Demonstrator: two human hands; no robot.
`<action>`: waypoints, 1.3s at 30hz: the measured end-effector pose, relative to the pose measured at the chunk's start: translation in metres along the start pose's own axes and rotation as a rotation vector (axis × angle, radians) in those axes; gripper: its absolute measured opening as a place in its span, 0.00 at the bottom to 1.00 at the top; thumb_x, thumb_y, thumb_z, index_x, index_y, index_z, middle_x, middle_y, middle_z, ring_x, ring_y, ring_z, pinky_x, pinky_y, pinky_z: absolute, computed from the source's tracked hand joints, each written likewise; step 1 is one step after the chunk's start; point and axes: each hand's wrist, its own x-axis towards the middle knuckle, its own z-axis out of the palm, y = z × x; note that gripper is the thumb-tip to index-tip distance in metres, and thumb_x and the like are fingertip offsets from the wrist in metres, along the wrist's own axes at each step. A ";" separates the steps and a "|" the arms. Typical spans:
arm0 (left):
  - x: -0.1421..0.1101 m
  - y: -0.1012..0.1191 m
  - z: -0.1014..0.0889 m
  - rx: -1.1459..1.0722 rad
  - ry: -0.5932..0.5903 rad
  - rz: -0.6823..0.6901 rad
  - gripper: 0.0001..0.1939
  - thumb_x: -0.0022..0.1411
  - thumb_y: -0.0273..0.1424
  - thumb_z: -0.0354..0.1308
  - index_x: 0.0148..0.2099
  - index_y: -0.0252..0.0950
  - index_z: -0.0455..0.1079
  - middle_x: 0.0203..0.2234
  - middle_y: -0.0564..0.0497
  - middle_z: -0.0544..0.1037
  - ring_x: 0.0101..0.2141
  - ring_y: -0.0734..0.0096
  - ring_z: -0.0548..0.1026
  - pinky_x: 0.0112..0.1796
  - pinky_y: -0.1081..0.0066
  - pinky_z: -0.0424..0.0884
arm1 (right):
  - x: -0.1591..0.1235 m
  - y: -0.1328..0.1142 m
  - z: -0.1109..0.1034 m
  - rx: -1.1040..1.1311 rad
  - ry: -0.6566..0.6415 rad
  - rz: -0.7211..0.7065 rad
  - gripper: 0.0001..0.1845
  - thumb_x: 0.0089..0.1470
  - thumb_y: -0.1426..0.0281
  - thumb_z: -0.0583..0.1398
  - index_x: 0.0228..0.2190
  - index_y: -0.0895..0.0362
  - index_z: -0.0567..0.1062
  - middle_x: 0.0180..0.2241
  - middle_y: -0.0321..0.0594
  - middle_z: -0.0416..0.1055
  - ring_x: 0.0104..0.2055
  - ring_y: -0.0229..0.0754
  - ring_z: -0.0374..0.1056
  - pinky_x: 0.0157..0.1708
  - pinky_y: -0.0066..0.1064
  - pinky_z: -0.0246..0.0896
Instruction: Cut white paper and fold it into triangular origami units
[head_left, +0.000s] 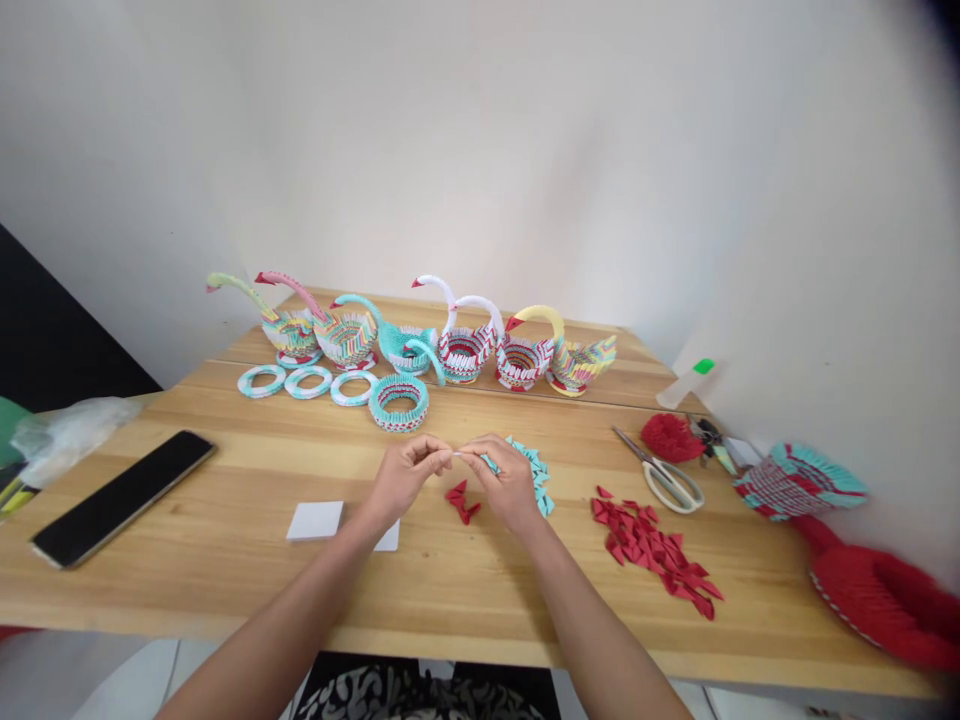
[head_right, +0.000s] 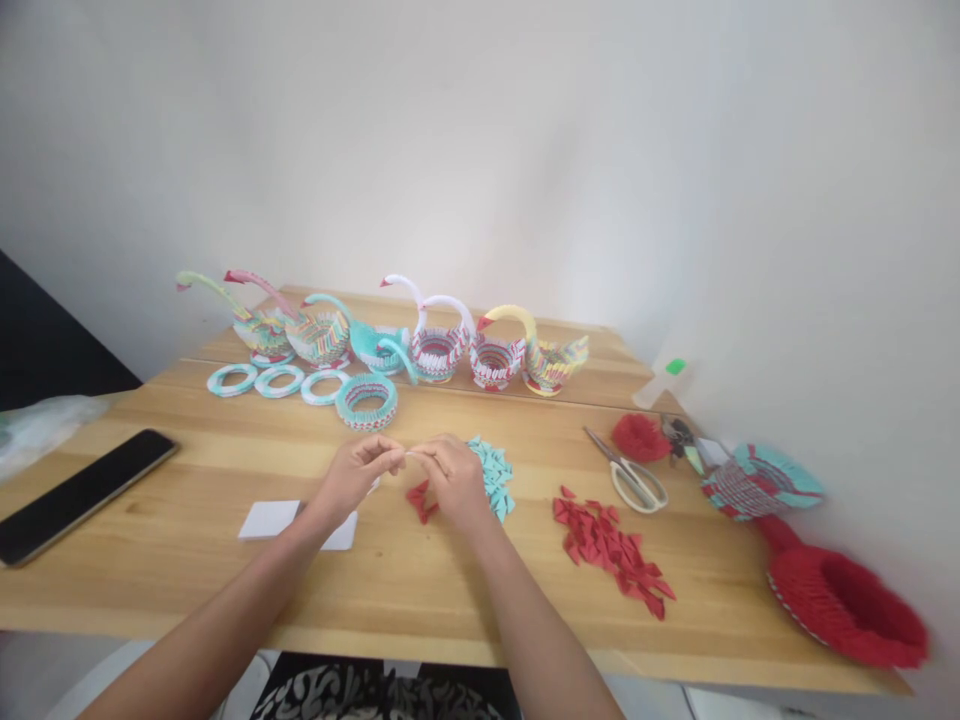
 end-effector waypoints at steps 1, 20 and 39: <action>0.000 -0.001 0.000 0.014 -0.003 0.002 0.12 0.52 0.38 0.59 0.25 0.34 0.67 0.19 0.54 0.69 0.22 0.76 0.64 0.26 0.74 0.61 | 0.000 0.000 0.001 -0.004 0.003 0.005 0.08 0.56 0.68 0.56 0.31 0.51 0.76 0.30 0.37 0.73 0.34 0.42 0.68 0.37 0.35 0.61; -0.002 -0.007 -0.001 0.244 0.120 0.258 0.10 0.58 0.36 0.54 0.32 0.35 0.71 0.27 0.50 0.75 0.31 0.69 0.71 0.34 0.71 0.64 | 0.005 -0.007 -0.003 -0.071 -0.046 0.133 0.10 0.56 0.65 0.54 0.26 0.57 0.69 0.26 0.36 0.67 0.30 0.38 0.61 0.32 0.29 0.56; 0.008 -0.021 -0.005 -0.818 0.009 -0.164 0.12 0.45 0.31 0.68 0.34 0.33 0.76 0.31 0.49 0.79 0.35 0.69 0.76 0.43 0.71 0.72 | -0.018 0.046 -0.175 -1.015 -0.033 0.559 0.15 0.58 0.71 0.51 0.42 0.56 0.73 0.42 0.46 0.73 0.45 0.43 0.67 0.43 0.30 0.58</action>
